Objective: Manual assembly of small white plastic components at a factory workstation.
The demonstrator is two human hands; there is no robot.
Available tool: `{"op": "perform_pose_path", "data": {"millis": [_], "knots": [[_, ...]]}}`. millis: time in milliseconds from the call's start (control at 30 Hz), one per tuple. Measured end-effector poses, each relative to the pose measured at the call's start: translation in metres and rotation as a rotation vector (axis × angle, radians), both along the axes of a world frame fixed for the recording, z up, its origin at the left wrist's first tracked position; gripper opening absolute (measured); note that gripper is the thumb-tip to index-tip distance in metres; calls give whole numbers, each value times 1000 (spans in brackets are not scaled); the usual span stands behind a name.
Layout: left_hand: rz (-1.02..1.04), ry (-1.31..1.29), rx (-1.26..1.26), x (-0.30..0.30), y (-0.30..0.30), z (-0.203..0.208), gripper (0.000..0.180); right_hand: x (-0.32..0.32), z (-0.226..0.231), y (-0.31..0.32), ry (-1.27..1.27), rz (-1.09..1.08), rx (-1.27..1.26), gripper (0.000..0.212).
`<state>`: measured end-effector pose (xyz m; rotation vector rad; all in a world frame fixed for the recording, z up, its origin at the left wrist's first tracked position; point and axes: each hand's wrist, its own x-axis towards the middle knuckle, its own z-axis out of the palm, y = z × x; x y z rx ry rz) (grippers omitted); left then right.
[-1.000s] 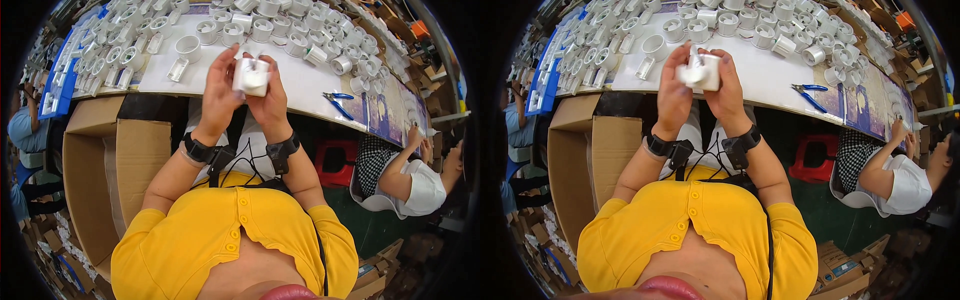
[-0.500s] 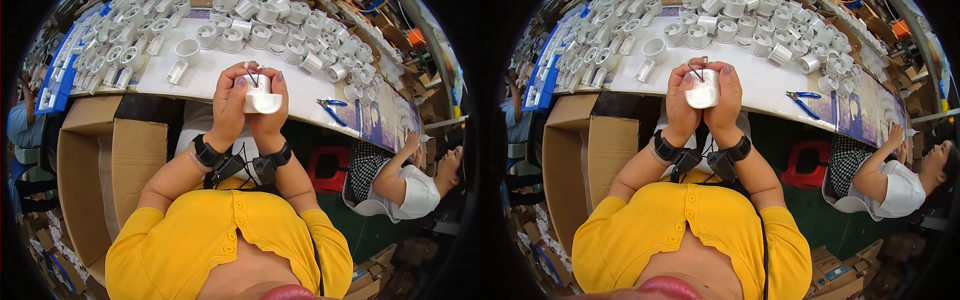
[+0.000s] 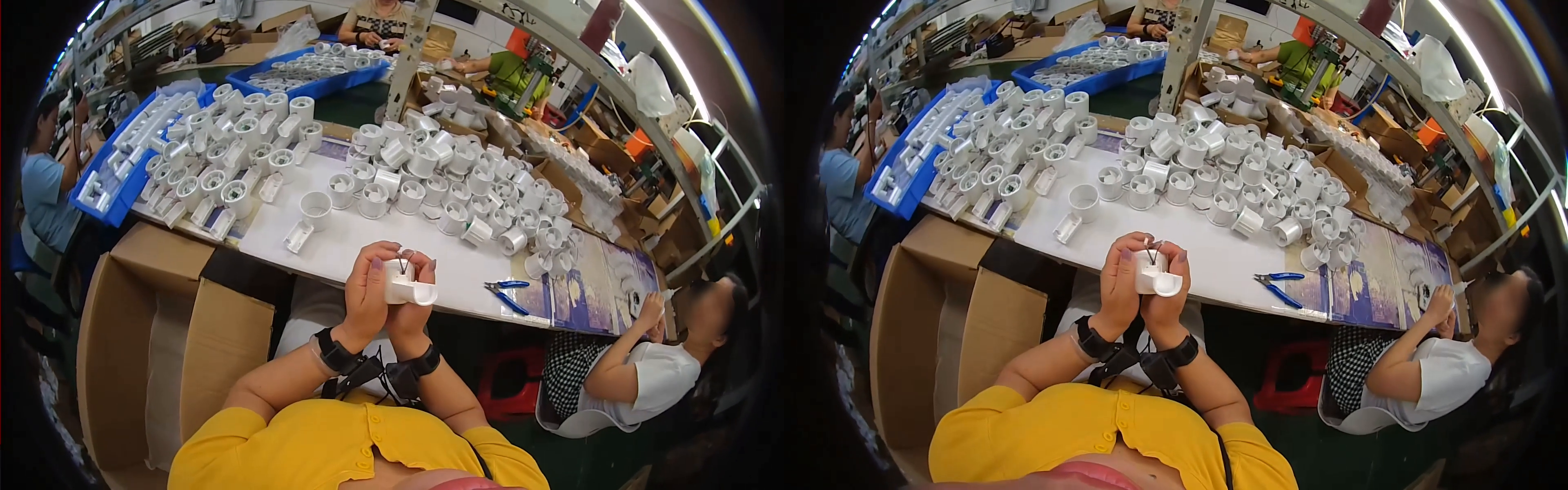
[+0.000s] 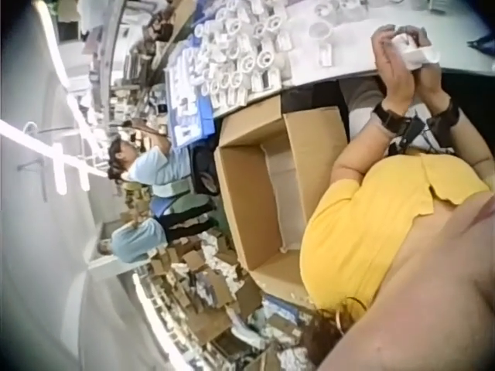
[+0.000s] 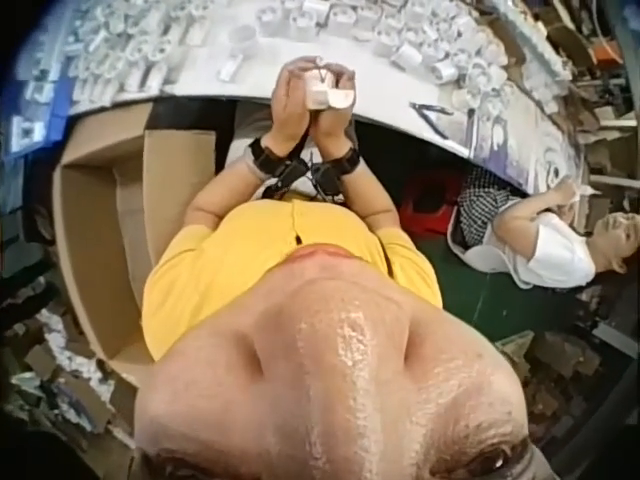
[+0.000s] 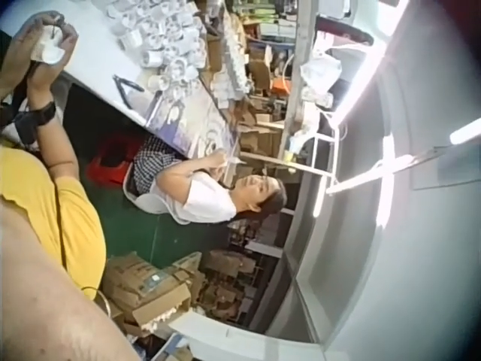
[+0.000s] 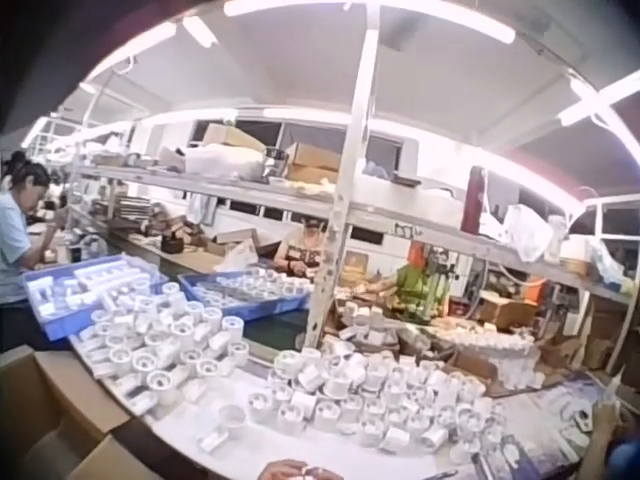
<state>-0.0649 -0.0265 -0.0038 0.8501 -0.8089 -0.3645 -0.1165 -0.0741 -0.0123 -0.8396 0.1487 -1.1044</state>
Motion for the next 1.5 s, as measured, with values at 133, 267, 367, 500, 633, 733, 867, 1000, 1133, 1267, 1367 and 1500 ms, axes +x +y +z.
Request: {"op": "perform_pose_path", "data": {"millis": [133, 267, 367, 500, 633, 733, 867, 1000, 1133, 1267, 1367, 1500], "knots": [[41, -27, 17, 0, 5, -2, 23, 4, 0, 4, -4, -26, -16, 35], [36, -114, 44, 5, 10, -3, 28, 3, -1, 2, -32, 23, 81, 33], [66, -233, 79, 8, 14, 1, 38, -4, 8, -5, -55, 86, 201, 31], [-18, -315, 105, 14, 4, -5, 68, -4, 1, -20, -160, 135, 167, 43], [-182, -107, 43, 29, 8, -3, 81, 1, 23, -20, -152, 249, 193, 70], [-210, -123, -51, 40, 7, 1, 78, 0, 16, -18, -142, 240, -19, 79], [-177, -322, -114, 36, 8, 3, 63, 2, 18, -18, -26, 258, -215, 72], [-232, -47, -307, 20, 11, 9, 41, 0, 22, -3, 59, 196, -241, 62], [-125, 12, -211, 17, 4, 1, 26, 0, 20, 6, 108, 76, -304, 50], [-97, -4, -201, 17, 4, 3, 21, 0, 19, 10, 147, 8, -327, 43], [-68, -19, -154, 16, -1, 2, 25, -1, 18, 7, 116, 46, -249, 41], [-89, -36, -212, 10, 1, 10, 36, 3, 22, -7, -80, 238, -6, 39]]}}
